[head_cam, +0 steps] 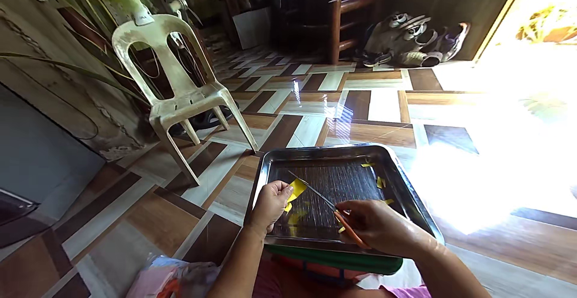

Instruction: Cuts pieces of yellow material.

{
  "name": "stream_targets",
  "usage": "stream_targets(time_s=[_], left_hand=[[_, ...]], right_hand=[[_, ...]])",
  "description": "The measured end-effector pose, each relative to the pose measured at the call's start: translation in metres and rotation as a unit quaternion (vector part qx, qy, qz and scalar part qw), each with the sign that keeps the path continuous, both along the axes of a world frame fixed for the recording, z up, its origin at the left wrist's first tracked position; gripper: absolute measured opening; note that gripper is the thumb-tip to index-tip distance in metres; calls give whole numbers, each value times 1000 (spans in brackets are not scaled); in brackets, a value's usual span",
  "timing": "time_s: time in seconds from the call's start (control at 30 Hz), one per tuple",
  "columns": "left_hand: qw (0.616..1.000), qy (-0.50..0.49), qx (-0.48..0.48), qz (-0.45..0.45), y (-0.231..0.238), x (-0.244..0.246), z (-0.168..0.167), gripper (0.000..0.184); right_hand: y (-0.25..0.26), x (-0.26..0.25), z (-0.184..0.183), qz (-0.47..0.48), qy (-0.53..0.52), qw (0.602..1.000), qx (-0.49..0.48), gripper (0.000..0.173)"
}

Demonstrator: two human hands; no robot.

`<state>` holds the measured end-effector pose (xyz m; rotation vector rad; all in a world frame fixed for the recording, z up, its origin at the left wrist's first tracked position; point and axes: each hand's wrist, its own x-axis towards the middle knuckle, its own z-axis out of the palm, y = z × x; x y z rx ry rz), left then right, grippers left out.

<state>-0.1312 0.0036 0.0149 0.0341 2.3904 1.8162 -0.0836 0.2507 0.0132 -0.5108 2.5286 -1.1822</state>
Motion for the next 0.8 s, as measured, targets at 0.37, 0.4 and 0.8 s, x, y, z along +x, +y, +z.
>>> stream_targets(time_s=[0.37,0.4,0.8], left_hand=[[1000,-3,-26,-9,-6,0,1,13],[1000,-3,-22,-16,-6,1,1,13],[986,47,-10,-161,-3,3,1,9]], right_hand=[[-1,1,3,-25,11,999,21,44],[-1,1,2,-36,9,999,6,48],[-22,-11,7,-156,-15,974,-161,61]])
